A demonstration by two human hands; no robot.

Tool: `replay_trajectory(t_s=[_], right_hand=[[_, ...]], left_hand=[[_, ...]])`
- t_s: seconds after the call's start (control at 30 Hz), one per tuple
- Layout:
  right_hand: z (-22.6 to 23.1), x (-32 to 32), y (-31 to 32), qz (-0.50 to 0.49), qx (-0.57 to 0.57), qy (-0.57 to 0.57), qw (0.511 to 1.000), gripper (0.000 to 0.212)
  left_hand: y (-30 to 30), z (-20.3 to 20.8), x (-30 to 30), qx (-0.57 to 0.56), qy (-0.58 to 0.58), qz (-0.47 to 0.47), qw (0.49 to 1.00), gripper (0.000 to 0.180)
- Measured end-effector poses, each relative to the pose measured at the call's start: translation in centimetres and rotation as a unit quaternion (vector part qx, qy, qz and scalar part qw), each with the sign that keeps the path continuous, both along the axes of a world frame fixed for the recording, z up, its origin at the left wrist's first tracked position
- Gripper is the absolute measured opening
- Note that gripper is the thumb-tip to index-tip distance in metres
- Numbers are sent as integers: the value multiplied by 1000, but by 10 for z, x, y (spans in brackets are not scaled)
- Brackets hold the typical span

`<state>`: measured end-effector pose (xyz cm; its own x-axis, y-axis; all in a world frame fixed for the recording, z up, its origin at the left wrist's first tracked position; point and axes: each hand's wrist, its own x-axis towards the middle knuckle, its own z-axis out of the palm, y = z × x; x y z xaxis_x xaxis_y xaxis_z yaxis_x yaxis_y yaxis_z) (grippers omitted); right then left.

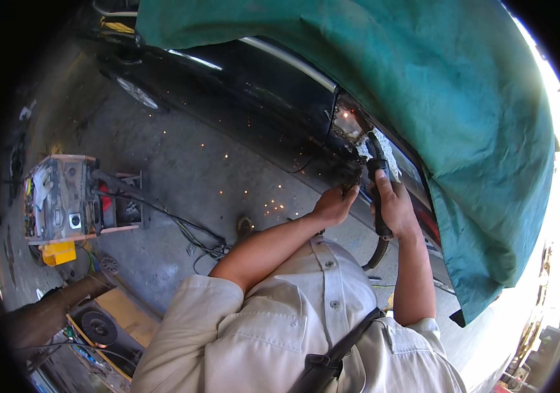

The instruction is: The person welds a damaged area on the side of a black car using a handheld welding torch. They repeatedly apply the torch to the same spot, producing bright sparks and molten metal, while a green tarp covers the upper portion of the vehicle. The person stops briefly to reposition the torch and then resumes welding.

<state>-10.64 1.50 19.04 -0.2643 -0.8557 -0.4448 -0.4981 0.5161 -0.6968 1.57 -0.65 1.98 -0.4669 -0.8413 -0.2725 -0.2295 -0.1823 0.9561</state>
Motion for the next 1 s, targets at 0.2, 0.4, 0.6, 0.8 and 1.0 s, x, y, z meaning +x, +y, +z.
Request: replay_trajectory(t_s=[0.2, 0.4, 0.6, 0.8, 1.0], right_hand=[[1, 4, -3, -10, -5, 18, 1000, 68], [0, 4, -6, -12, -1, 27, 1000, 69], [-3, 3, -6, -2, -13, 30, 999, 70], [-7, -1, -4, -1, -10, 34, 999, 71], [-3, -5, 1, 8, -1, 27, 1000, 63]], left_hand=[[0, -5, -3, 8, 2, 22, 1000, 61], [1, 1, -3, 4, 7, 29, 1000, 61], [0, -4, -1, 16, 28, -9, 999, 57], [1, -6, -4, 9, -16, 2, 1000, 59], [0, -8, -5, 4, 1, 9, 1000, 56]])
